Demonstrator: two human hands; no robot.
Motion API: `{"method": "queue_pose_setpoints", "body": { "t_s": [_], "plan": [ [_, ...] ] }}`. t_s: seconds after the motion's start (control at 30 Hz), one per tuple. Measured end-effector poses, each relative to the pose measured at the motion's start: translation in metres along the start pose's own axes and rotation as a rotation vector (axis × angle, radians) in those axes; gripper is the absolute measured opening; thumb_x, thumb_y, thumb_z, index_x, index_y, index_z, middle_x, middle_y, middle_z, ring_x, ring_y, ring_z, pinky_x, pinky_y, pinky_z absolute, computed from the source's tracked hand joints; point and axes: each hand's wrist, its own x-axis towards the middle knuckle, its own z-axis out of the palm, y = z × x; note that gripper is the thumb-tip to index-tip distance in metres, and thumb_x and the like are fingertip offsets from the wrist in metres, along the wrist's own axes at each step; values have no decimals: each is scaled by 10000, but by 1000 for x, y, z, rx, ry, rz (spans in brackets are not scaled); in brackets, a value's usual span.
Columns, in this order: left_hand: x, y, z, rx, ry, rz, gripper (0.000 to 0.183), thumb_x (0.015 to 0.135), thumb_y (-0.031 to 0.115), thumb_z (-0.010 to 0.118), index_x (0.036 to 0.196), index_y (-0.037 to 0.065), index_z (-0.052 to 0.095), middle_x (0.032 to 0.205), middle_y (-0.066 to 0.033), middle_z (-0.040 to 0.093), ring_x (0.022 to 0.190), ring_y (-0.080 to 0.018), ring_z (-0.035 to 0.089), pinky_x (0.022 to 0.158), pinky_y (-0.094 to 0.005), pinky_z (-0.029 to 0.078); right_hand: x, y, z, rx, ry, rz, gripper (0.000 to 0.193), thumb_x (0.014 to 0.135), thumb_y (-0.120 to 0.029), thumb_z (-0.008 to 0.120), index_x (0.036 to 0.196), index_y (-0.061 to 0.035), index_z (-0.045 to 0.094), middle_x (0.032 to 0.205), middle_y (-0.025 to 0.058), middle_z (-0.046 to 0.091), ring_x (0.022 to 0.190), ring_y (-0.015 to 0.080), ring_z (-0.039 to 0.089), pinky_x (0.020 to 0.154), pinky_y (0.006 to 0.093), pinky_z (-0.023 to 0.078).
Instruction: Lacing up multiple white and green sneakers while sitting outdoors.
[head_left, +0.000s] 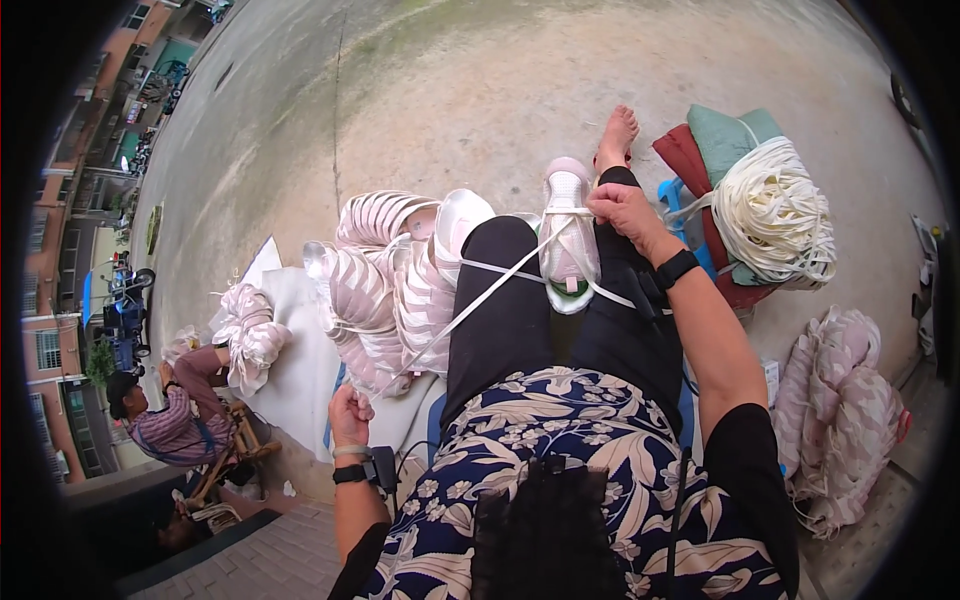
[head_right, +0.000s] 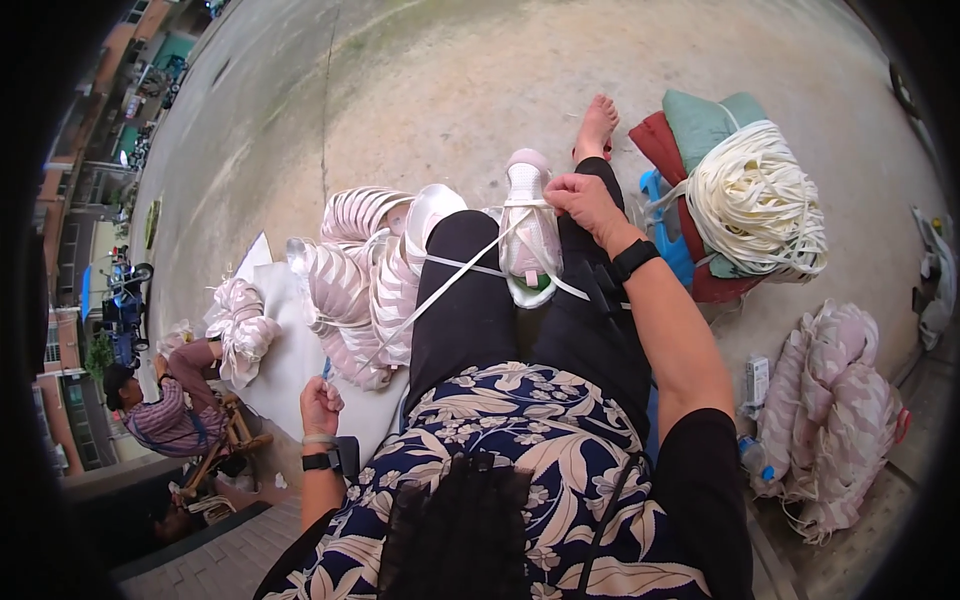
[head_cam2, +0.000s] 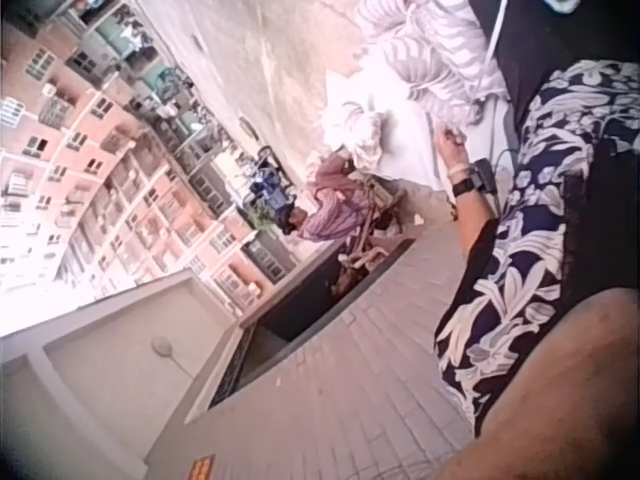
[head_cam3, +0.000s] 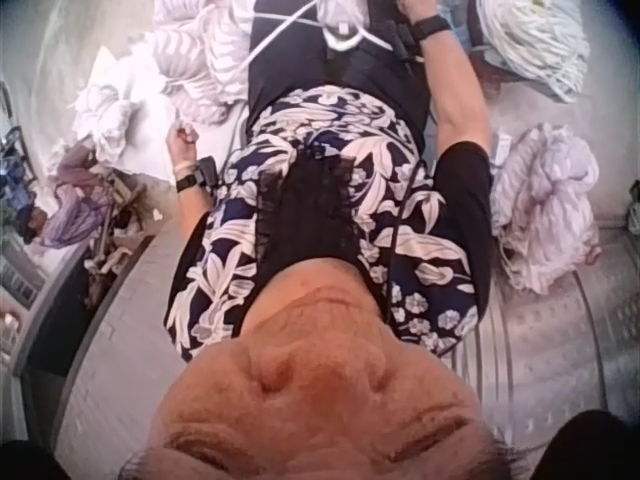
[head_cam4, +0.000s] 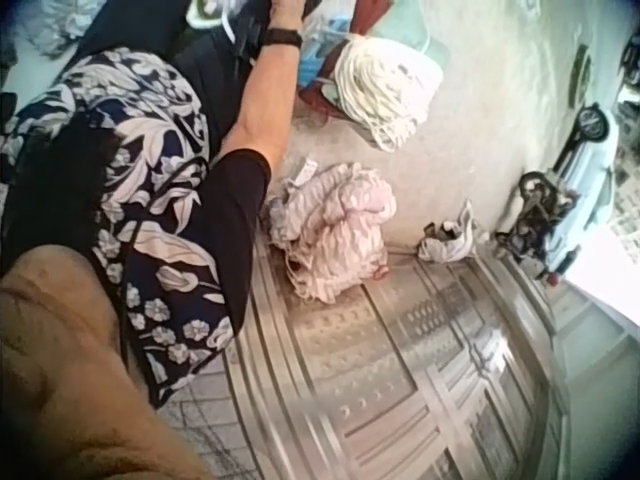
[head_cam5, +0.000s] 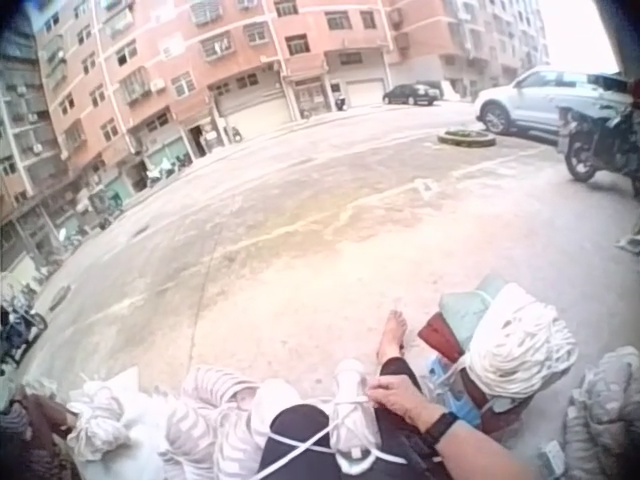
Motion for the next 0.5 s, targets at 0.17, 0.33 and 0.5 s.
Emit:
{"method": "queue_pose_setpoints", "body": {
  "t_s": [0.17,0.33,0.5],
  "plan": [
    [1,4,-17,-23,70,24,216,832,239,503,668,118,431,528,-15,442,393,-96,341,404,-243,294,9,14,1,-89,-13,-198,96,763,-98,629,800,-10,627,688,-13,574,604,56,512,559,195,414],
    [-7,31,-59,-196,141,144,210,832,242,511,673,124,442,517,-9,428,392,-96,335,406,-236,286,2,-6,12,50,41,-19,103,756,-98,636,819,-17,628,711,-15,582,627,62,516,568,200,415],
    [-27,68,-86,-258,139,353,206,848,216,485,679,108,436,505,-7,417,378,-97,322,391,-234,269,2,11,16,26,135,-112,146,755,-99,630,874,-15,623,711,-28,575,646,58,510,574,205,418]
  ]
}}
